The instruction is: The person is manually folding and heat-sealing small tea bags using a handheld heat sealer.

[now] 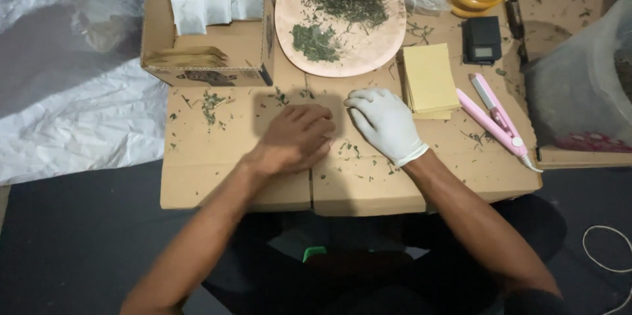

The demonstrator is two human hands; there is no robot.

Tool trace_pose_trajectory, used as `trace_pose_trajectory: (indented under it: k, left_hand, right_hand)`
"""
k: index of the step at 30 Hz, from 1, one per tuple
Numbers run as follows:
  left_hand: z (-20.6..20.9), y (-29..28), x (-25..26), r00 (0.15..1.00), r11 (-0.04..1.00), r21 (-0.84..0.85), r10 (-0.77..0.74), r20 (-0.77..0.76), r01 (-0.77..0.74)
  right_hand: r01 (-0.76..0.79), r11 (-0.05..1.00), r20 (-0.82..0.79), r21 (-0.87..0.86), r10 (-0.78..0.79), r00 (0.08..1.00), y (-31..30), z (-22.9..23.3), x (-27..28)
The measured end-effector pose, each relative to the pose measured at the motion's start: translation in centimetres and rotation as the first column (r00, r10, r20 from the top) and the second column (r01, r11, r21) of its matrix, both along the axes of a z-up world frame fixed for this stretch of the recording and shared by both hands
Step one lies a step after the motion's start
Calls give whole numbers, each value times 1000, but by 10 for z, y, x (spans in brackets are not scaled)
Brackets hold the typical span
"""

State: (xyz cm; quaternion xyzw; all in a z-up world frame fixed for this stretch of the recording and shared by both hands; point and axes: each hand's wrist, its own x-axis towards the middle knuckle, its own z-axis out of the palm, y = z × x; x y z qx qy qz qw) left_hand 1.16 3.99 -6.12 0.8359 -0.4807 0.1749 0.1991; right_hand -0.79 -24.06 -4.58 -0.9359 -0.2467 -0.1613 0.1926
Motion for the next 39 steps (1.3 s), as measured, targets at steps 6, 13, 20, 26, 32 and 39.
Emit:
trace_pose_trajectory:
  k: [6, 13, 20, 26, 32, 39]
  left_hand:
    - [18, -8, -8, 960, 955, 289, 140, -244, -66]
    - [19, -11, -9, 934, 941, 303, 238, -268, -153]
    - [28, -14, -12, 914, 934, 316, 265, -308, -165]
    - [41, -17, -17, 901, 944, 279, 268, -342, -175]
    - [34, -15, -11, 880, 943, 298, 263, -396, -148]
    - [39, -14, -15, 895, 952, 263, 251, -369, -159]
  right_hand:
    - [21, 1000, 11, -15, -20, 1000, 4, 1, 2]
    - [15, 1000, 10, -25, -14, 1000, 3, 1, -1]
    - [24, 999, 3, -34, -24, 1000, 0, -7, 1]
    - [20, 999, -92, -48, -24, 995, 0, 1, 1]
    - [23, 999, -121, -41, -28, 992, 0, 4, -2]
    - [24, 999, -51, -42, -26, 998, 0, -3, 0]
